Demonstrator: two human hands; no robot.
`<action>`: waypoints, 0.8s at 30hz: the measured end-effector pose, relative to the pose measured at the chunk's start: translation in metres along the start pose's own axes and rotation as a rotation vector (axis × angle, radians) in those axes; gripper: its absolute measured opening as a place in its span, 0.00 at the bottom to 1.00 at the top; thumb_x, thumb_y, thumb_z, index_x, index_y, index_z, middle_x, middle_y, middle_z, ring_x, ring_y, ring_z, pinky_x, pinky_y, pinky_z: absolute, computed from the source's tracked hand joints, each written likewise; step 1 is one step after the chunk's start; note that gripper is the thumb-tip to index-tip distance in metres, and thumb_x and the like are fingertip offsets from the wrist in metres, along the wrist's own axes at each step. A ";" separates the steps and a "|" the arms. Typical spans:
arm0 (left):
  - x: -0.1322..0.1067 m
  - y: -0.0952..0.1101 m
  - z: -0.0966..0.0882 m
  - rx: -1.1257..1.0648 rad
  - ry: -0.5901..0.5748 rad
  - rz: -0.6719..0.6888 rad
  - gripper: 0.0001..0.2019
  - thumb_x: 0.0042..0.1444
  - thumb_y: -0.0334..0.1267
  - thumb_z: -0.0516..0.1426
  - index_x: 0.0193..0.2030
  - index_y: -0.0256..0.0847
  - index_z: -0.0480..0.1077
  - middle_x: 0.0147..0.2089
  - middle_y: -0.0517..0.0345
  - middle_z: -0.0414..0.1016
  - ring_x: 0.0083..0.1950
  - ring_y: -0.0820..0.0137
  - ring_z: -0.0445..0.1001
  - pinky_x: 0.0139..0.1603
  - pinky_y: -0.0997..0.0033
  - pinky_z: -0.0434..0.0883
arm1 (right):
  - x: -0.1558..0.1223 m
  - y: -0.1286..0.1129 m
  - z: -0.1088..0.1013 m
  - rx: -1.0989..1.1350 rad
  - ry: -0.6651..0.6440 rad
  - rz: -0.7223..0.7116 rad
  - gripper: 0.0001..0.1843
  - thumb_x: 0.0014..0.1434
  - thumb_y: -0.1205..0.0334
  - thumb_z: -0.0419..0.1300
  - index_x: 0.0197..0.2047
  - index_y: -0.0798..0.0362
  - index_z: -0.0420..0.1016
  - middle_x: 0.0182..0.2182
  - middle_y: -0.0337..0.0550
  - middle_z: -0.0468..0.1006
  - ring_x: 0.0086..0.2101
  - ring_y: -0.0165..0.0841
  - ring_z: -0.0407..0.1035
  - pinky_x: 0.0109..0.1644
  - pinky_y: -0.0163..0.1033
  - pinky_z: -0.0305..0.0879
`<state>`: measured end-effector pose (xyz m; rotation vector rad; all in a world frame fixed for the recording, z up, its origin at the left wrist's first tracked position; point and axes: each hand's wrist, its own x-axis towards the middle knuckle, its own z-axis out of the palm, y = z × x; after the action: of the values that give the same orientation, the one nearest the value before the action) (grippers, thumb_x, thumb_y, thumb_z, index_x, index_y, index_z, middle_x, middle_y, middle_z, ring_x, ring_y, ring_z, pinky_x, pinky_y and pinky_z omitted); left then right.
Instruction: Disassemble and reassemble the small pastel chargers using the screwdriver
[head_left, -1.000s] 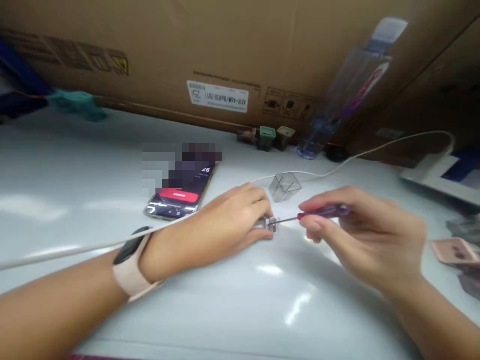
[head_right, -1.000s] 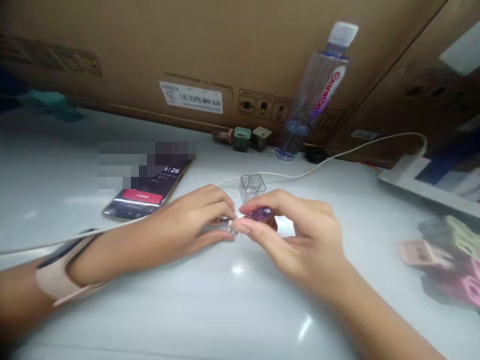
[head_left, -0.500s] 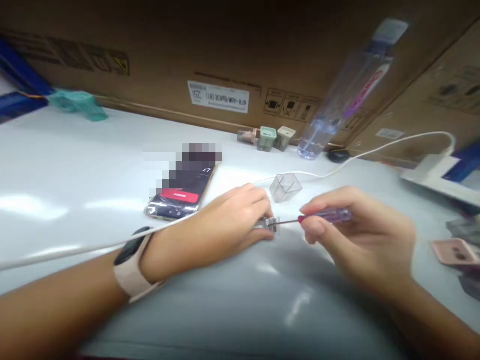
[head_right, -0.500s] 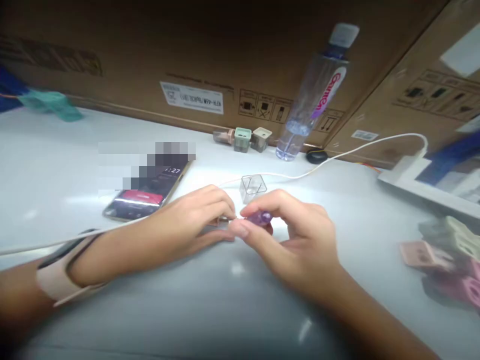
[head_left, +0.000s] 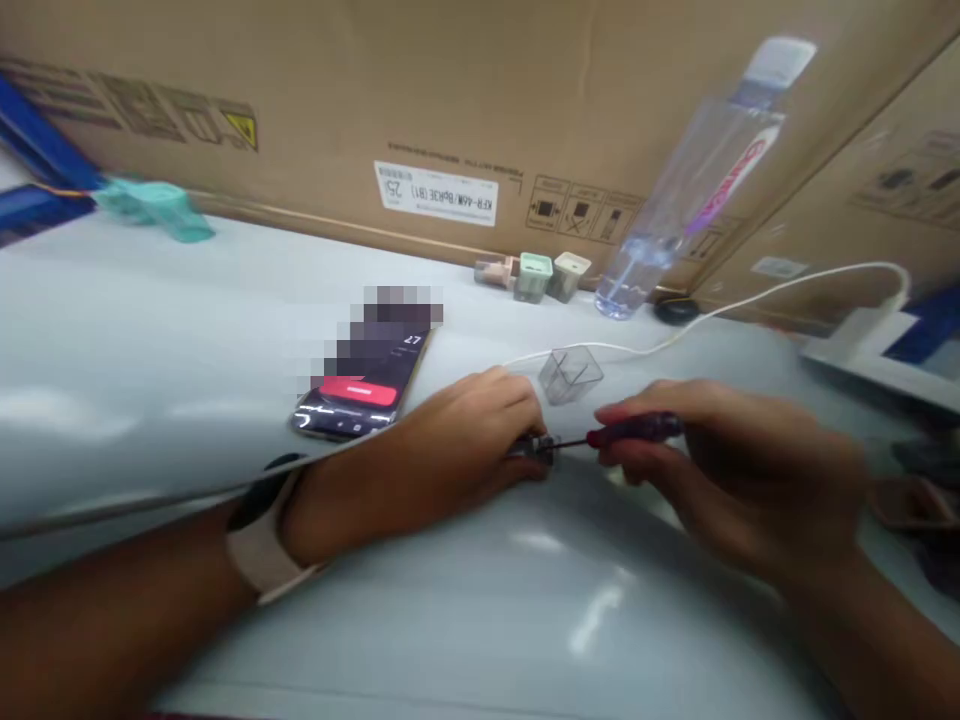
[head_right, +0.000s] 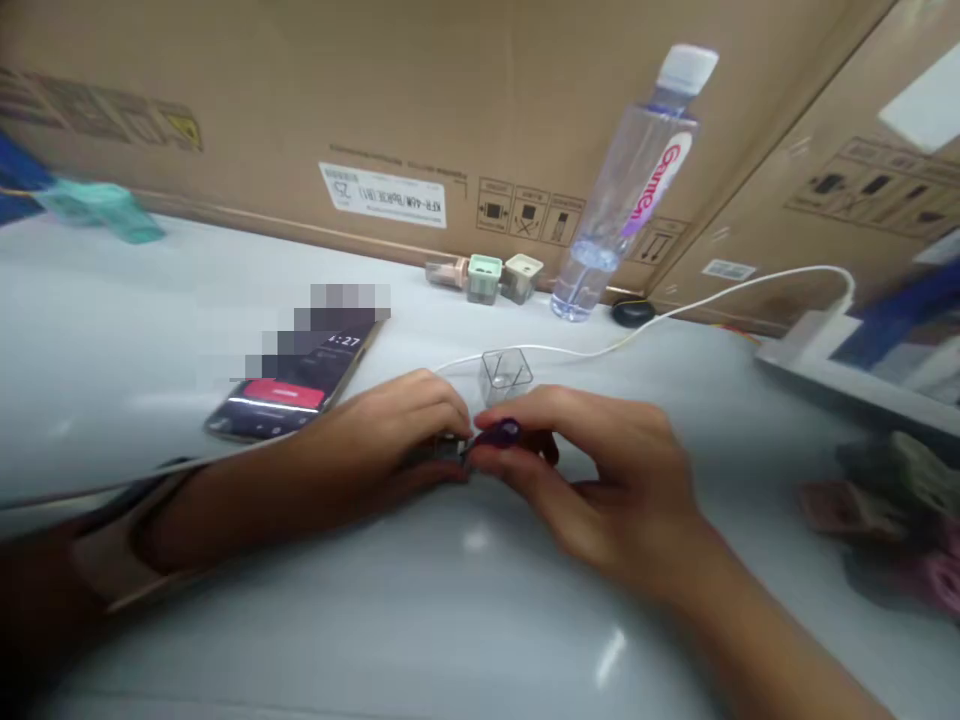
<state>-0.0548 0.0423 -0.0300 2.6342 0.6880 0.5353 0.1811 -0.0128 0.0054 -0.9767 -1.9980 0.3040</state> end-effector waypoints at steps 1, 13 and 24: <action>0.000 0.000 0.000 -0.001 -0.004 -0.004 0.08 0.71 0.41 0.63 0.49 0.39 0.75 0.50 0.50 0.78 0.53 0.58 0.75 0.54 0.60 0.73 | 0.000 0.000 0.001 -0.004 0.006 -0.013 0.06 0.64 0.68 0.71 0.40 0.47 0.81 0.29 0.35 0.85 0.25 0.30 0.76 0.29 0.37 0.71; 0.001 0.001 -0.001 -0.004 -0.005 -0.020 0.07 0.71 0.40 0.64 0.49 0.39 0.74 0.51 0.51 0.78 0.54 0.59 0.75 0.56 0.60 0.72 | -0.006 -0.002 0.012 -0.072 0.117 -0.046 0.09 0.61 0.71 0.70 0.38 0.47 0.78 0.26 0.33 0.79 0.25 0.29 0.73 0.29 0.35 0.69; 0.001 0.002 -0.001 -0.010 -0.005 -0.021 0.06 0.70 0.39 0.64 0.49 0.40 0.74 0.50 0.52 0.78 0.53 0.59 0.76 0.55 0.62 0.72 | 0.005 -0.008 -0.004 0.199 -0.104 0.061 0.05 0.64 0.67 0.70 0.42 0.48 0.83 0.29 0.37 0.83 0.28 0.31 0.75 0.31 0.37 0.72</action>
<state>-0.0534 0.0419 -0.0279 2.6154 0.7091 0.5246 0.1782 -0.0146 0.0151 -0.9116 -1.9894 0.5862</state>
